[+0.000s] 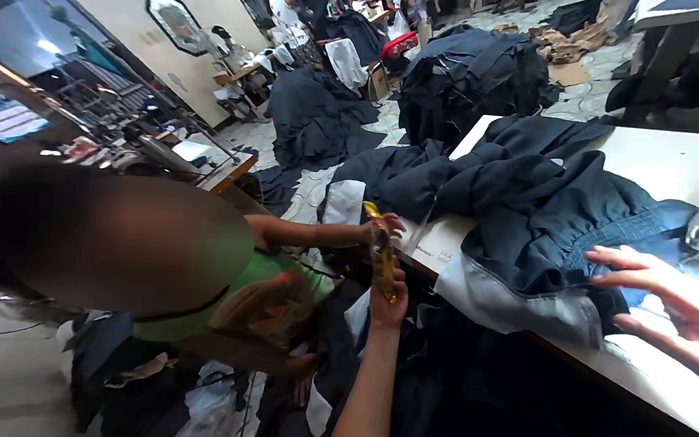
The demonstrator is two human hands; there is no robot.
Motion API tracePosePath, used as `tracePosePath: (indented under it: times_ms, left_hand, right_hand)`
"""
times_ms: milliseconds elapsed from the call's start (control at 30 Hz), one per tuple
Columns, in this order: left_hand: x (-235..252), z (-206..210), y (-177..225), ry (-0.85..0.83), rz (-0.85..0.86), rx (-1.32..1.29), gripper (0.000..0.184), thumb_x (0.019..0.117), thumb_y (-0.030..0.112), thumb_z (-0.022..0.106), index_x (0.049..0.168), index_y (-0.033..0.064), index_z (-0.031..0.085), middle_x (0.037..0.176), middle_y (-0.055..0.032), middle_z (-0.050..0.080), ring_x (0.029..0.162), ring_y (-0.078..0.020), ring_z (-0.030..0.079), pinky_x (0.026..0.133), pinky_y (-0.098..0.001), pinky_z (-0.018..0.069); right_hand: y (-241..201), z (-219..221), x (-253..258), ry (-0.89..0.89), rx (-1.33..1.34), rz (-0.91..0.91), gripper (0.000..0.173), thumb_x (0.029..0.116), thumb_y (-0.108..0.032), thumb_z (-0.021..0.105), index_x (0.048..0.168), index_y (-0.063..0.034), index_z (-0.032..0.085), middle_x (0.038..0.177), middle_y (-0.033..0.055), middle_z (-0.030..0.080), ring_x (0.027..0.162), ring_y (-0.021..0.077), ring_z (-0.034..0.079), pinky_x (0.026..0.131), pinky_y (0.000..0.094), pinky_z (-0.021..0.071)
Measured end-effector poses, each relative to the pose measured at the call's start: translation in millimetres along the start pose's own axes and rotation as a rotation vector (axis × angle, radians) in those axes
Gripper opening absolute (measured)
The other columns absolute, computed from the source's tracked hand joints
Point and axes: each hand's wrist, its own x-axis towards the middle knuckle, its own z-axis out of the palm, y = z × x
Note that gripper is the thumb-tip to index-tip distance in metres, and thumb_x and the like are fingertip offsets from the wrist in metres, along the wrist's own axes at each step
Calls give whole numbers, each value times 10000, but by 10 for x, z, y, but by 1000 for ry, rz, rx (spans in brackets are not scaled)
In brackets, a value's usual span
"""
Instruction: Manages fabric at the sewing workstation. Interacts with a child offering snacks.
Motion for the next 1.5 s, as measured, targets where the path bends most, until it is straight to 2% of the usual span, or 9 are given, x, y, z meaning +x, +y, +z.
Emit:
tracePosePath:
  times_ms: [100,233,367,600,800,1033,1200,1367,1500]
  left_hand:
    - [-148,229,-357,-221,-135,79,278,1047,281,526,1091,71,703,990,-88,759,806,-150,757,677,-231,621]
    - [-171,575,-709,-386,93,595,551,911,353,757,1336,169,457,1107,14,732,962,-118,735,822,-310,628]
    - [-278,715,-820,-556,304,1108,600,923,305,747,1384,102,420,1220,114,663,1033,-23,686,888,-261,607]
    - [-433,978,-658,-827,567,1476,512,962,345,701,1413,195,510,1302,173,633,1121,52,636,960,-182,559]
    - [-512,1058,-637,-877,653,1527,504,967,363,693,1422,233,520,1317,173,627,1143,58,623,987,-178,543]
    - [-485,1032,-696,-775,654,1503,567,969,327,692,1410,43,476,1330,88,615,1163,44,607,992,-189,535]
    - [-394,879,-841,-621,488,1197,555,942,245,732,1387,97,436,1235,115,644,1067,-21,665,923,-248,586]
    - [-456,707,-1086,-386,276,981,498,1032,152,554,1446,29,305,1203,17,625,1001,-67,689,864,-283,610]
    - [-816,865,-1213,-13,-199,415,315,1119,260,330,1126,123,614,907,-28,735,732,-86,730,578,-203,596]
  right_hand:
    - [-294,473,77,99,385,-15,388,1034,-460,541,1338,-236,626,1455,-113,576,1386,64,488,1162,292,417]
    - [-462,973,275,509,1076,505,507,1114,-391,247,1318,-51,561,1251,4,691,1193,94,639,1034,286,508]
    - [-383,1008,375,829,1636,655,585,1111,-424,77,1165,-114,569,993,75,718,942,170,719,823,347,609]
    - [-402,1016,318,1012,1642,692,417,1121,-248,137,1148,-106,528,927,65,690,867,161,710,770,345,609]
    - [-357,1022,242,939,1754,528,517,1117,-355,98,1185,-104,545,1015,103,702,956,205,709,834,386,600]
    - [-469,983,199,969,1763,563,484,1120,-321,127,1111,-99,556,943,81,697,905,177,710,823,348,597]
    - [-456,899,216,954,1844,599,492,1122,-370,204,994,-76,577,790,71,654,644,121,649,624,243,575]
    - [-455,840,222,985,1795,628,513,1120,-375,213,1154,-60,617,927,63,702,763,111,690,676,225,579]
    - [-408,808,315,979,1729,629,513,1130,-360,184,1336,-23,512,1179,115,693,1078,200,706,924,317,575]
